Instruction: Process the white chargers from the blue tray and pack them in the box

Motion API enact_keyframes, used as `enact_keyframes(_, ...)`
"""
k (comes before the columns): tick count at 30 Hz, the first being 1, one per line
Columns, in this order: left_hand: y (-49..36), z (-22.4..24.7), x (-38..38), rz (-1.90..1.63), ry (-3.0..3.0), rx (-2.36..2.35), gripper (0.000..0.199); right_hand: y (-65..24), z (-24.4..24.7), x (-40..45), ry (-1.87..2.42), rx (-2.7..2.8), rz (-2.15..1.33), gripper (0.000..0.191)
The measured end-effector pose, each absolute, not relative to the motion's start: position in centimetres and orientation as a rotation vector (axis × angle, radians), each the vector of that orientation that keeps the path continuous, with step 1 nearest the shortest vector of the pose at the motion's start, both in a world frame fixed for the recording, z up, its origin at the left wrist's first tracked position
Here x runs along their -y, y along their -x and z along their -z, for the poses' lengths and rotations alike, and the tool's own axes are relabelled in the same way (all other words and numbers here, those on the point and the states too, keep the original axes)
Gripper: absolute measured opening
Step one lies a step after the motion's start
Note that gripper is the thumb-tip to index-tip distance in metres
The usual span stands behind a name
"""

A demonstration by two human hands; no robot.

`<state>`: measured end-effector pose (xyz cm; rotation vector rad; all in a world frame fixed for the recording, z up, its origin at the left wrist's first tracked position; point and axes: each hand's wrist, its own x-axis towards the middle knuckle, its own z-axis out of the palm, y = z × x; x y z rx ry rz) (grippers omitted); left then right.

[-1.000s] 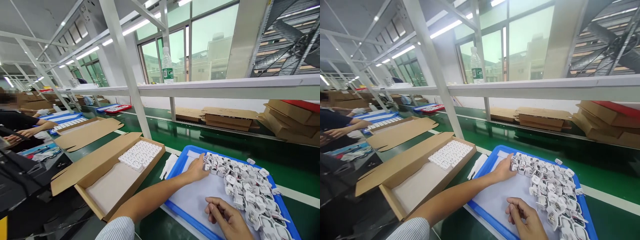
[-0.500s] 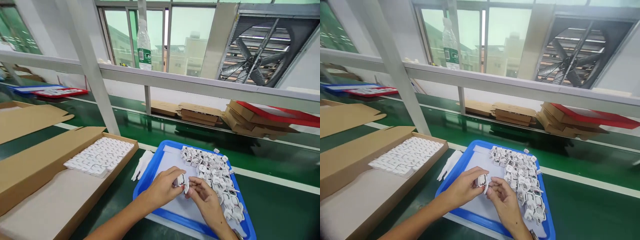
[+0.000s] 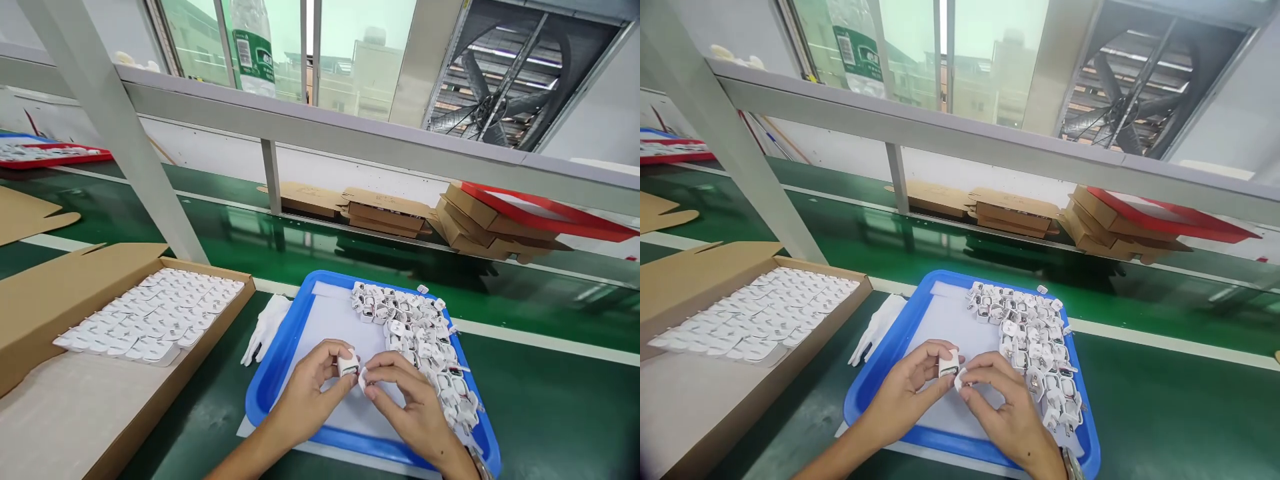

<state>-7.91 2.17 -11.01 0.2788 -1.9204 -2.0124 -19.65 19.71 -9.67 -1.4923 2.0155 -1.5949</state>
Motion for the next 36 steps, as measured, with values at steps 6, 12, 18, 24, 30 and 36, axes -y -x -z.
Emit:
enact_keyframes(6,7.2,10.4,-2.4,1.691,-0.23,2.247,0.026,18.7,10.2,-20.2,1.782,-2.112,1.609,0.038)
enact_keyframes(12,7.1,11.1,-2.8,1.601,-0.238,2.172,0.01,17.8,10.1,-19.9,1.813,-2.114,1.667,0.037)
enact_keyframes(18,7.0,11.1,-3.3,1.734,-0.254,2.04,0.009,15.9,10.7,-19.8,1.586,-2.076,1.649,0.03)
enact_keyframes(24,7.1,11.1,-3.0,1.9,-0.308,1.958,0.014,16.2,10.9,-20.4,1.623,-2.281,1.537,0.04)
enact_keyframes(30,7.3,11.8,-3.2,1.947,-0.306,1.859,0.014,16.9,10.5,-20.1,1.631,-2.209,1.61,0.032)
enact_keyframes(36,7.7,10.9,-3.2,1.981,-0.37,1.807,0.005,16.8,10.7,-20.3,1.755,-2.215,1.422,0.04)
